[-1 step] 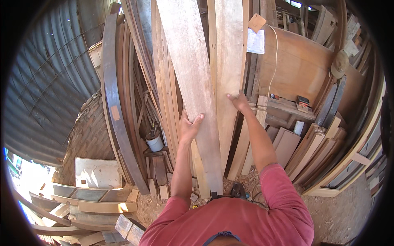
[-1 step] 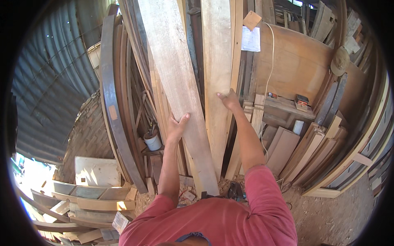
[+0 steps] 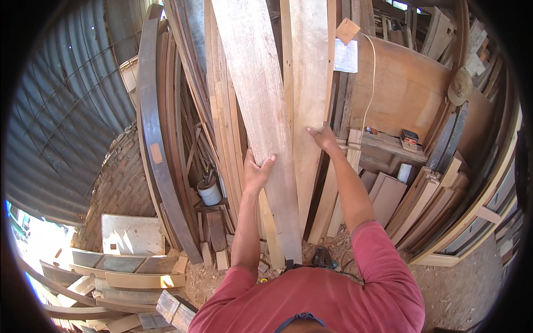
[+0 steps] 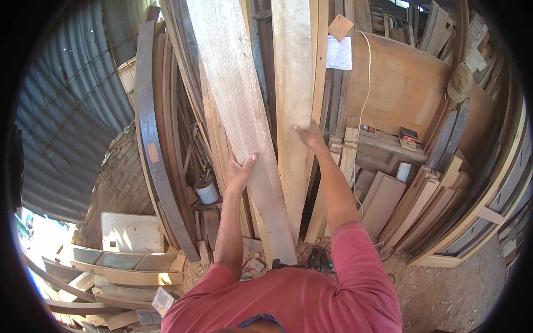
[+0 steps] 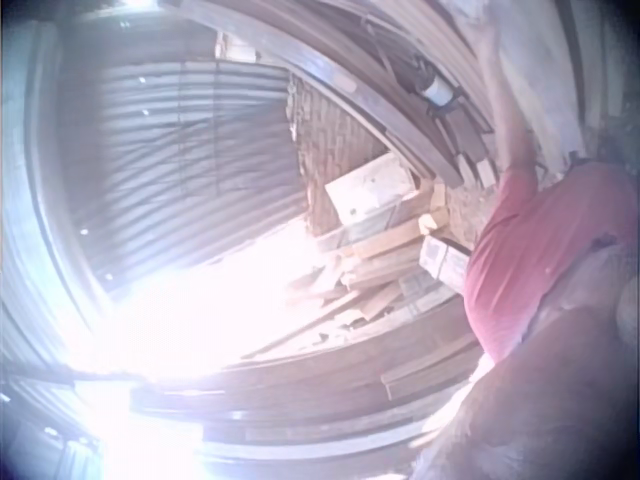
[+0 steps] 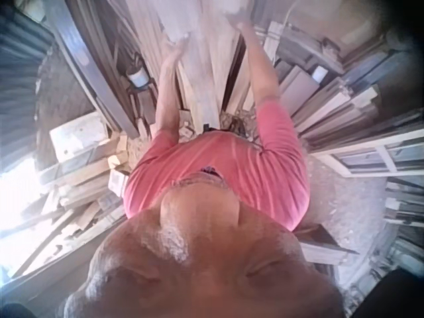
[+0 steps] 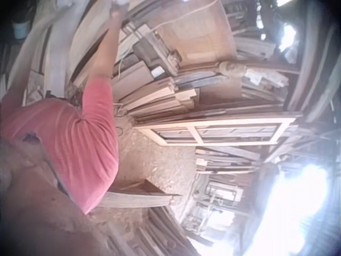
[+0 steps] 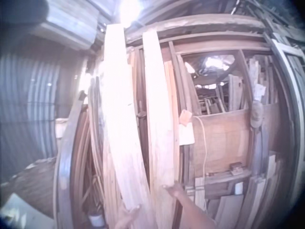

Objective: The person selects a piece of curved wood from a stack, brings it to a workbench, and measures its length and width using a tape measure.

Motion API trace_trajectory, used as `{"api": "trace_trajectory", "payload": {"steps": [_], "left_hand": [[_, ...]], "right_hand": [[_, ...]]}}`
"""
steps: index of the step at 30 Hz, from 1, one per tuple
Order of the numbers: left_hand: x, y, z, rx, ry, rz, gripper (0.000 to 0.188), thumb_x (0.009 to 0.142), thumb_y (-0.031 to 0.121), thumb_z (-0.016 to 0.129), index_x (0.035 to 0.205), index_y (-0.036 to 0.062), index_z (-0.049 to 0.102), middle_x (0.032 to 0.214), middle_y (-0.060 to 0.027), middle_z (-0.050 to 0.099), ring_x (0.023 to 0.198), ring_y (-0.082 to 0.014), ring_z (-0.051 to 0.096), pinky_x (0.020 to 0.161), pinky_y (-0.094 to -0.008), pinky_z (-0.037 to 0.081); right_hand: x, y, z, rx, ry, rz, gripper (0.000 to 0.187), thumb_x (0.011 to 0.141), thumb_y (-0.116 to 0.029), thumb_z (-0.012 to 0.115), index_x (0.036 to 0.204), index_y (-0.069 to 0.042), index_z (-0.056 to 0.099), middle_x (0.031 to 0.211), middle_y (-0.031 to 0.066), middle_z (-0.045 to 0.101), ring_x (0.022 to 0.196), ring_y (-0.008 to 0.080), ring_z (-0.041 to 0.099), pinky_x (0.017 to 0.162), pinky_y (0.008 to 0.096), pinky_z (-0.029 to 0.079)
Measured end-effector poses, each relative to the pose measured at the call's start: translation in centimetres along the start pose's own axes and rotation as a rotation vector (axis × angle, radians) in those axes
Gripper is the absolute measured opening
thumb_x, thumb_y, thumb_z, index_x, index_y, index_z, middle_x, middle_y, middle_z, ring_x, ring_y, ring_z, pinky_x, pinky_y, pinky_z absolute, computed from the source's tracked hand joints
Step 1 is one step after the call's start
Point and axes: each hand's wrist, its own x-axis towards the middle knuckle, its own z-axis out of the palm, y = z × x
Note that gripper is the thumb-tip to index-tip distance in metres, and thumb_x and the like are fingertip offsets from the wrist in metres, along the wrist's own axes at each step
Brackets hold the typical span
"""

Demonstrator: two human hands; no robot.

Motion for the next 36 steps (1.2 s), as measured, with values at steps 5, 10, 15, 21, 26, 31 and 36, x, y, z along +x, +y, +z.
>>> {"api": "trace_trajectory", "payload": {"steps": [5, 10, 15, 21, 26, 31, 36], "left_hand": [[-0.4, -0.9, -0.8, 0.131, 0.035, -0.068, 0.059, 0.086, 0.023, 0.075, 0.13, -0.0015, 0.045, 0.116, -0.0134, 0.061, 0.105, -0.0195, 0.06, 0.088, -0.0327, 0.05], [-2.3, -2.4, -1.6, 0.064, 0.099, -0.15, 0.066, 0.087, 0.029, 0.073, 0.136, -0.0023, 0.042, 0.117, -0.0148, 0.061, 0.105, -0.0209, 0.059, 0.088, -0.0337, 0.05], [-4.2, -1.5, -2.8, 0.079, 0.098, -0.114, 0.07, 0.086, 0.036, 0.075, 0.135, -0.0021, 0.043, 0.116, -0.0145, 0.061, 0.105, -0.0206, 0.059, 0.089, -0.0338, 0.049], [-5.0, -2.6, -5.5, 0.105, 0.101, -0.034, 0.071, 0.085, 0.041, 0.075, 0.132, -0.0029, 0.044, 0.117, -0.0123, 0.06, 0.105, -0.0194, 0.057, 0.091, -0.034, 0.047], [-6.5, -1.8, -5.1, 0.149, 0.178, -0.068, 0.069, 0.086, 0.041, 0.073, 0.131, -0.0037, 0.045, 0.117, -0.0118, 0.059, 0.105, -0.0189, 0.057, 0.089, -0.034, 0.047], [-7.5, -0.6, -5.1, 0.22, 0.18, -0.166, 0.085, 0.082, 0.053, 0.074, 0.135, -0.0035, 0.04, 0.121, -0.0122, 0.056, 0.111, -0.0208, 0.054, 0.094, -0.0368, 0.045], [-7.1, -0.5, -3.9, 0.231, 0.135, -0.199, 0.096, 0.079, 0.061, 0.074, 0.139, -0.0034, 0.036, 0.125, -0.013, 0.055, 0.113, -0.0223, 0.053, 0.097, -0.0388, 0.044]], "right_hand": [[-0.2, -1.6, 0.5, -0.147, 0.057, 0.017, 0.085, 0.085, -0.046, 0.074, 0.134, 0.014, 0.039, 0.129, 0.0328, 0.056, 0.124, 0.0406, 0.054, 0.104, 0.0426, 0.042], [0.8, 0.4, 2.3, -0.126, 0.115, 0.051, 0.079, 0.088, -0.041, 0.071, 0.137, 0.011, 0.037, 0.128, 0.0355, 0.054, 0.124, 0.0444, 0.052, 0.104, 0.0449, 0.042], [2.8, 2.7, 3.3, -0.194, 0.089, 0.009, 0.062, 0.091, -0.028, 0.067, 0.136, 0.007, 0.041, 0.129, 0.0324, 0.055, 0.122, 0.0439, 0.053, 0.101, 0.0473, 0.044], [6.2, 3.6, 4.3, -0.204, 0.025, 0.108, 0.049, 0.093, -0.026, 0.063, 0.128, 0.006, 0.051, 0.122, 0.029, 0.061, 0.119, 0.0407, 0.057, 0.1, 0.044, 0.045], [8.6, 6.2, 4.7, -0.221, 0.061, 0.102, 0.05, 0.092, -0.026, 0.062, 0.129, 0.006, 0.051, 0.121, 0.031, 0.06, 0.119, 0.0418, 0.057, 0.1, 0.0451, 0.045], [9.4, 8.1, 4.9, -0.265, -0.043, 0.124, 0.052, 0.094, -0.022, 0.056, 0.139, 0.003, 0.046, 0.131, 0.0262, 0.058, 0.124, 0.0378, 0.054, 0.106, 0.0416, 0.043], [7.1, 11.6, 4.2, -0.126, -0.189, 0.09, 0.043, 0.095, -0.021, 0.057, 0.13, 0.003, 0.054, 0.124, 0.02, 0.063, 0.116, 0.0293, 0.06, 0.098, 0.034, 0.046]]}}
